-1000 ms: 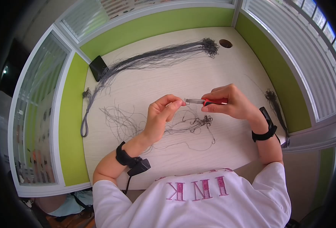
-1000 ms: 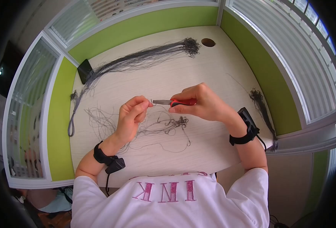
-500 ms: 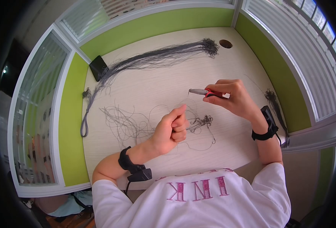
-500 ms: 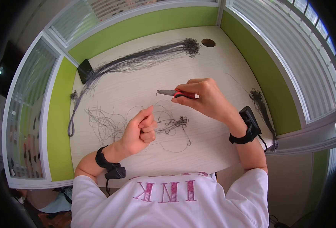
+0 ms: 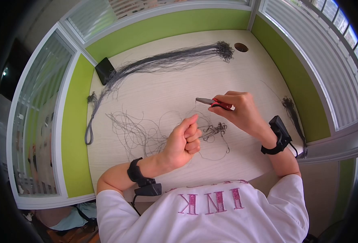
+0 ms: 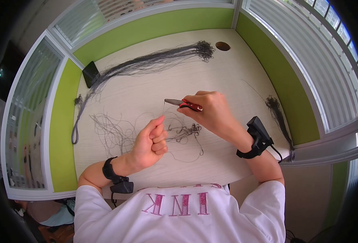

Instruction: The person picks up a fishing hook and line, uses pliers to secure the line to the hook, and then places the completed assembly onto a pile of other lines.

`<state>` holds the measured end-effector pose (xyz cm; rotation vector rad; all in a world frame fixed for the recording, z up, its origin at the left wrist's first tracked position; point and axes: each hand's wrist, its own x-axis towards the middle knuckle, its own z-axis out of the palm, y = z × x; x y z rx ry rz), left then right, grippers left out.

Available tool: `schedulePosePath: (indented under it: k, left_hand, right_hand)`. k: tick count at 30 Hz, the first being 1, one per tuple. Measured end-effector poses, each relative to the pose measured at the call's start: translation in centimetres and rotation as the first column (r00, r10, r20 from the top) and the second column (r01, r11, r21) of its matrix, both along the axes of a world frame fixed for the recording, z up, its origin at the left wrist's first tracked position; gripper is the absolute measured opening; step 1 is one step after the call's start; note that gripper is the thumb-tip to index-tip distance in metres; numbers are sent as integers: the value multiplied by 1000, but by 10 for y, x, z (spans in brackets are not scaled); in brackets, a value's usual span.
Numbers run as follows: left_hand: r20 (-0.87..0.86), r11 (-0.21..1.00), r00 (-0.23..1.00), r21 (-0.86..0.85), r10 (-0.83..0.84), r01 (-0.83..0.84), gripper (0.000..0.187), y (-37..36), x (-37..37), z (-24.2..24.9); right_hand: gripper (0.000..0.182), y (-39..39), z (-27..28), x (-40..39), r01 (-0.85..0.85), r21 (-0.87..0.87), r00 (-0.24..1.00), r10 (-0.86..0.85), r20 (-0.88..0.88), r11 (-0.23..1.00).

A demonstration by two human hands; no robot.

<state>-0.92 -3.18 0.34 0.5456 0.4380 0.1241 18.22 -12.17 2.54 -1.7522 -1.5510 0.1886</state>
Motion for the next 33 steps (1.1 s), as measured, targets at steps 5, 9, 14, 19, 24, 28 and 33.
schedulePosePath:
  k: [5,9,14,19,24,28,33]
  left_hand:
    - [-112,900,981,426,157,-95,55,-7,7,-9]
    - [-6,537,979,837,204,-107,57,-11,5,-13]
    - [81,213,993,972,86,-98,59,-5,3,-23]
    - [41,549,988,827,148,-117,56,-20,7,-17]
    - [-30,912,992,397,121,-99,52,-25,8,-11]
    - [-65,943,986,308,155,-128,53,-27,7,-9]
    - [-50,938,983,310,178,-154,53,-29,5,-13]
  right_hand:
    - [22,0,6,-5,-25,-226,996,4,-91,974]
    - [24,-4,4,-7,-75,-197,968,24,-250,978]
    - [23,-4,4,-9,-93,-193,981,57,-184,977]
    - [21,-1,-5,-12,-50,-46,995,45,-93,998]
    - [20,2,-8,-10,8,-45,999,-10,-41,999]
    - [21,4,-12,-13,15,24,999,-14,-33,1000]
    - [21,5,-15,-16,18,31,999,-17,-29,999]
